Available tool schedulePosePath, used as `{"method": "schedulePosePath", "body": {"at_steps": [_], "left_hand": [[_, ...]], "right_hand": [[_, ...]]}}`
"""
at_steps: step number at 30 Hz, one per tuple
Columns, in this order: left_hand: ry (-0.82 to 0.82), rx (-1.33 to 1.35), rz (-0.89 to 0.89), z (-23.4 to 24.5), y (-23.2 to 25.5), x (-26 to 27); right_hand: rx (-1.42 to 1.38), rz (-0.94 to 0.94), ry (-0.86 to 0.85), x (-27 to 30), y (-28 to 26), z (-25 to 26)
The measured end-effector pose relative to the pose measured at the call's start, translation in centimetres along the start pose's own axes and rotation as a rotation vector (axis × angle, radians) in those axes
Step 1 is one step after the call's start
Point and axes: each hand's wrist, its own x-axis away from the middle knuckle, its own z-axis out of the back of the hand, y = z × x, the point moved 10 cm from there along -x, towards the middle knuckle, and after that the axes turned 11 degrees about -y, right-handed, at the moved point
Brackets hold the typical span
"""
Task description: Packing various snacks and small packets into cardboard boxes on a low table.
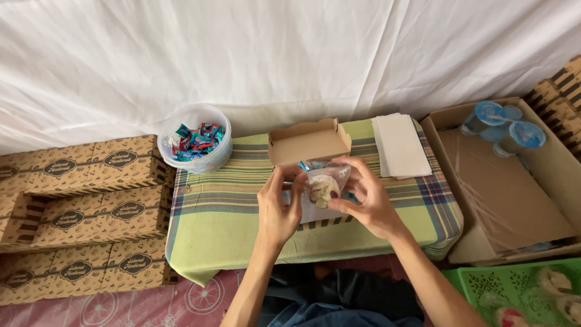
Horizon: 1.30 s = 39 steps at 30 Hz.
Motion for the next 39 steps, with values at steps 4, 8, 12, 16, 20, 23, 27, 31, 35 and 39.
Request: {"method": "schedulePosePath", "body": {"at_steps": [4,8,12,16,20,23,27,31,35,39], "left_hand": [[-0.053,0.090,0.014,-0.5,0.8,-0.1],[-0.183,0.179,0.095,-2.1,1.1,0.4],[-0.051,0.215,0.070,-1.4,-0.1,0.4],[-0.091,0.192,0.038,-0.8,0.6,-0.2],[-0.150,0.120,-0.013,-1.1,1.6,-0.6],[-0.161,0.099,-0.050,-1.6,1.8,-0.8],[-0.151,0.175,-0.027,-1.8,0.9,-0.5],[-0.139,0.214,-0.030,-1.6,0.5,-0.4],[-0.114,0.262,-0.017,-1.5,0.4,-0.5],[-0.060,0.266,-0.007,-0.7,0.3,-0.6]], "right_hand": [[-0.086,0.062,0.127,0.4,0.2,1.0],[-0.198,0.074,0.162,0.5,-0.8,1.0],[-0.148,0.043,0.086,0.3,-0.3,0.8],[0.090,0.164,0.039,-0.3,-3.1,1.2],[0.321,0.207,0.003,-0.5,-4.9,0.0],[0.459,0.339,0.092,-0.1,-5.5,0.0],[0.374,0.399,0.214,0.4,-5.2,0.8],[0.303,0.373,0.318,0.8,-3.9,2.6],[0.298,0.388,0.330,0.9,-3.6,2.5],[0.339,0.428,0.329,1.0,-4.3,2.0]]}}
